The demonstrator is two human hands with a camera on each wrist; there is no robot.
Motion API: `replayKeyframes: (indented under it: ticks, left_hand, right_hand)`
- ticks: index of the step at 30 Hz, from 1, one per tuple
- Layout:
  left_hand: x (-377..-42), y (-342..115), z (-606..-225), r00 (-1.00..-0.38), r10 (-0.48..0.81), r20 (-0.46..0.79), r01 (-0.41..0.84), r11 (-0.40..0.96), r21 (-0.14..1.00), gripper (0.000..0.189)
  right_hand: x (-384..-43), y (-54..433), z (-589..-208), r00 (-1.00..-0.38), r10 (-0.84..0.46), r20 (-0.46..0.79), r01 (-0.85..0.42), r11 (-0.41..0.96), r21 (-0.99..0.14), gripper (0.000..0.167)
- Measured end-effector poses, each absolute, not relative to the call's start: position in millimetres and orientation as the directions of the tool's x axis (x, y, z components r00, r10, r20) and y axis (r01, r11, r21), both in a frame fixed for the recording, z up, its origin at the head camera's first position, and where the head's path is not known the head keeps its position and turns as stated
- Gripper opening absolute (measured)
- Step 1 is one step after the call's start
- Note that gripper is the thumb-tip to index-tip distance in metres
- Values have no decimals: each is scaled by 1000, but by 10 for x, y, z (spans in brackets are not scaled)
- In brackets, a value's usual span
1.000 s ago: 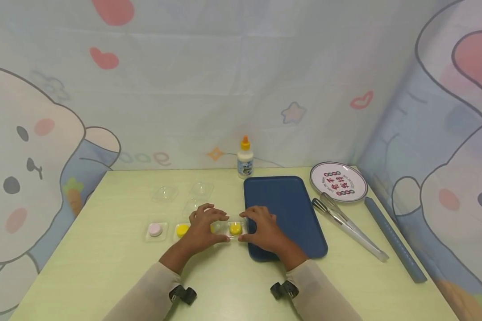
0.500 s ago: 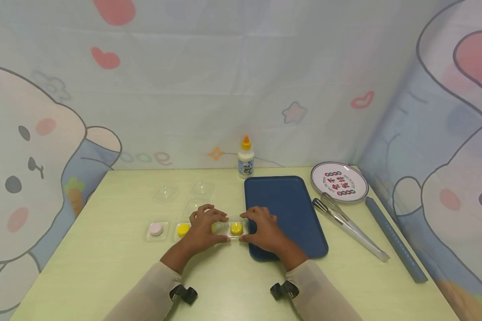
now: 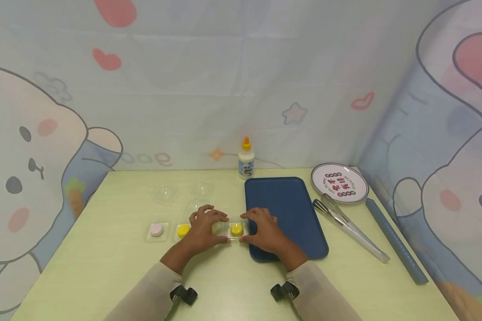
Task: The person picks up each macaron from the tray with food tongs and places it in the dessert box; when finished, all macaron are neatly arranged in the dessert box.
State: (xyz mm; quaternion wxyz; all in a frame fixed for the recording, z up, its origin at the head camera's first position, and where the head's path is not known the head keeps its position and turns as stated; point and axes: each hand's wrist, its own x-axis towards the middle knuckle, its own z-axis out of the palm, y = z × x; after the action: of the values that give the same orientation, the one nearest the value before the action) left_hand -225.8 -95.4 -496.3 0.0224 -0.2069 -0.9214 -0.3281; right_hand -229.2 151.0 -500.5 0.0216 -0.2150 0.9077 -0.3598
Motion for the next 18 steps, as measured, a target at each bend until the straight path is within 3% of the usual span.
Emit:
replayKeyframes:
  ticks: [11, 18]
  left_hand:
    - [-2261, -1021, -4862, -902, 397, 172, 418, 698, 581, 69]
    - [-2326, -1197, -4778, -923, 357, 144, 373, 737, 564, 76]
  right_hand:
    - [-2296, 1524, -4962, -905, -414, 101, -365, 631, -685, 73]
    - [-2329, 1488, -4901, -894, -431, 125, -397, 630, -667, 68]
